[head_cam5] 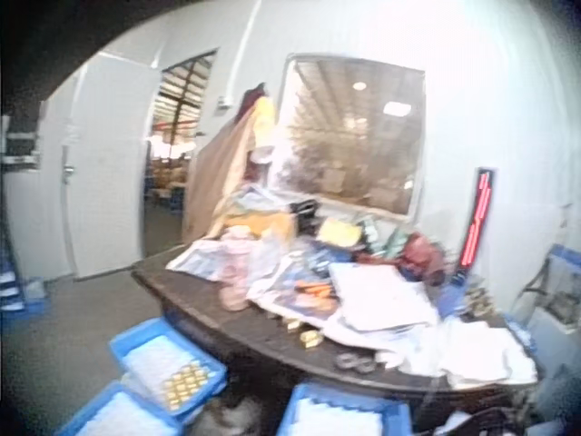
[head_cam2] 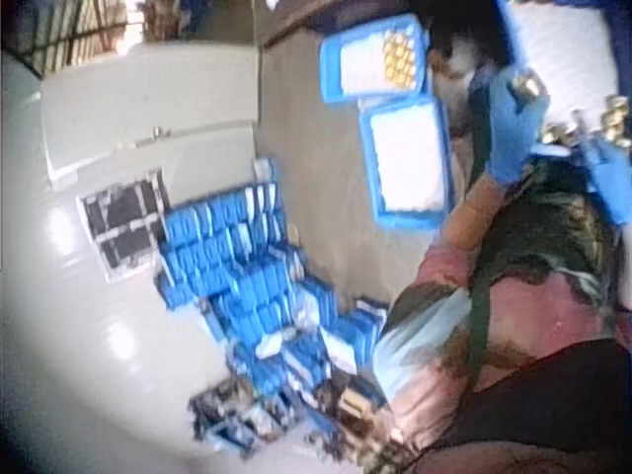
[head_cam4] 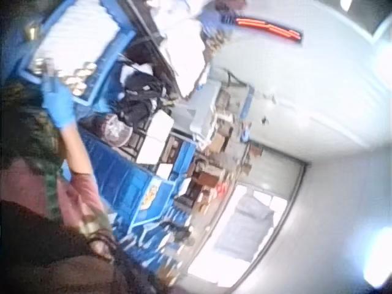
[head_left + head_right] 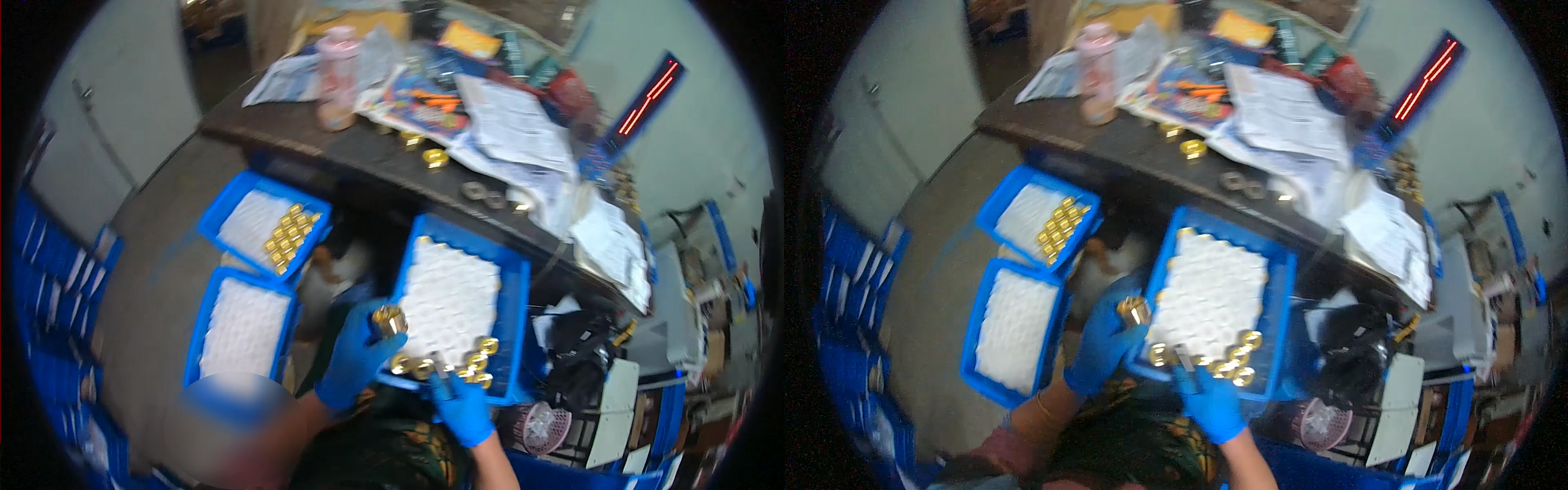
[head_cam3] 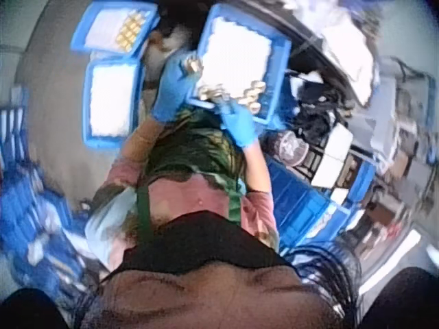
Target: The person sorts and arranges small brass-colored metal components by hand, transferring them from one blue tray to another.
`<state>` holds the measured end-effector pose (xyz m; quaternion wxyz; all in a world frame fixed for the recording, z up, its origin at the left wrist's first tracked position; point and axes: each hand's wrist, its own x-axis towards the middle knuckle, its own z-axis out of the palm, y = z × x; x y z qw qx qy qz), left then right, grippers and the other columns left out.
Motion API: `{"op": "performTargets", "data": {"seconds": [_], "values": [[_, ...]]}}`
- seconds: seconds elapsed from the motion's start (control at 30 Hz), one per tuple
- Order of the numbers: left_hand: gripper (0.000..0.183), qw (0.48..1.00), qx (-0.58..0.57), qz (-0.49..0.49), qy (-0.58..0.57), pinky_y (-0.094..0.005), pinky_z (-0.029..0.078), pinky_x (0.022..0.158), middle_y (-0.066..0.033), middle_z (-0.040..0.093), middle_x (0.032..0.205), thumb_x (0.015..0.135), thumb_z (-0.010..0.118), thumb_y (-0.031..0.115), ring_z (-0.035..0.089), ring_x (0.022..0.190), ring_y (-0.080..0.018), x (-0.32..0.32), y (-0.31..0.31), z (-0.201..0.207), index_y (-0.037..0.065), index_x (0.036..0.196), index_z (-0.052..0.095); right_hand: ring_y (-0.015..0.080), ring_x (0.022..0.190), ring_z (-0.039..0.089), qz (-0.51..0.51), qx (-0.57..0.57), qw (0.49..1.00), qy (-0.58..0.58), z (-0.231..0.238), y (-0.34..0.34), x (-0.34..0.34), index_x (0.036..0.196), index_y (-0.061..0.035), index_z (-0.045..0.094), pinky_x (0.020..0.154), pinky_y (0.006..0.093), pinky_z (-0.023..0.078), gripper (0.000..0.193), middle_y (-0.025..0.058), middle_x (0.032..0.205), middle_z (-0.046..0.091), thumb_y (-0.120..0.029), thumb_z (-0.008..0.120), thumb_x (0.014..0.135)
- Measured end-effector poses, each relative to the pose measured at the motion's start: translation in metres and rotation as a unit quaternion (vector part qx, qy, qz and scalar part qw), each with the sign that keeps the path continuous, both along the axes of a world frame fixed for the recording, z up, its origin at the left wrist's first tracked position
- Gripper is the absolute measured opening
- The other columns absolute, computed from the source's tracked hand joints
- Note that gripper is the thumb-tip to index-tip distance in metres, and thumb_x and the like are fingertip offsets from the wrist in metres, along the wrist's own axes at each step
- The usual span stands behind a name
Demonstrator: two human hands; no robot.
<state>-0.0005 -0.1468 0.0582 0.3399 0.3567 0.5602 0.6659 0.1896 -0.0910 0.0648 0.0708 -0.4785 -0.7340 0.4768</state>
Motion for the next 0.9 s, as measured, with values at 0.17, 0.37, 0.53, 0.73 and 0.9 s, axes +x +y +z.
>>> {"op": "performTargets", "data": {"seconds": [0.17,0.37,0.53,0.73,0.9], "values": [[0.049,0.933,-0.131,0.189,0.277,-0.0343,0.045,0.083,-0.0148,0.055,0.104,0.074,0.068,0.009,0.055,0.096,-0.0271,-0.084,-0.049,-0.046,0.005,0.120,0.051,0.0109,0.040,0.050,-0.118,-0.091,0.987,0.062,0.013,0.005,-0.001,0.085,0.0031,0.060,0.038,0.0265,0.041,0.023,0.0086,0.061,0.062,-0.019,0.054,0.089],[0.041,0.814,-0.291,0.258,0.430,-0.0375,0.049,0.070,-0.0169,0.061,0.091,0.071,0.067,0.010,0.060,0.080,-0.0323,-0.158,-0.102,-0.106,0.007,0.111,0.059,0.0095,0.040,0.048,-0.135,-0.114,0.981,0.084,0.007,0.006,0.008,0.083,0.0026,0.059,0.036,0.0247,0.039,0.022,0.0081,0.063,0.062,-0.017,0.053,0.090],[0.040,0.791,-0.332,0.212,0.468,-0.0411,0.050,0.068,-0.0168,0.063,0.086,0.070,0.069,0.018,0.062,0.075,-0.0335,-0.172,-0.081,-0.126,0.008,0.106,0.058,0.0104,0.035,0.045,-0.112,-0.104,0.984,0.088,0.011,0.005,0.005,0.080,0.0001,0.054,0.031,0.0234,0.036,0.022,0.0066,0.062,0.059,-0.018,0.050,0.092],[0.044,0.835,-0.373,0.176,0.363,-0.0404,0.049,0.077,-0.0212,0.061,0.100,0.074,0.067,0.018,0.061,0.090,-0.0353,-0.167,-0.075,-0.124,0.008,0.115,0.054,0.0105,0.036,0.047,-0.126,-0.098,0.983,0.095,0.009,0.004,0.015,0.081,0.0006,0.055,0.032,0.0239,0.038,0.023,0.0067,0.063,0.059,-0.019,0.050,0.092],[0.045,0.860,-0.295,0.165,0.381,-0.0406,0.049,0.077,-0.0222,0.060,0.102,0.073,0.066,0.015,0.059,0.090,-0.0368,-0.160,-0.059,-0.091,0.008,0.117,0.054,0.0110,0.037,0.047,-0.128,-0.140,0.977,0.093,0.008,0.006,0.018,0.086,0.0009,0.058,0.033,0.0228,0.037,0.024,0.0090,0.066,0.062,-0.020,0.050,0.092]]}}
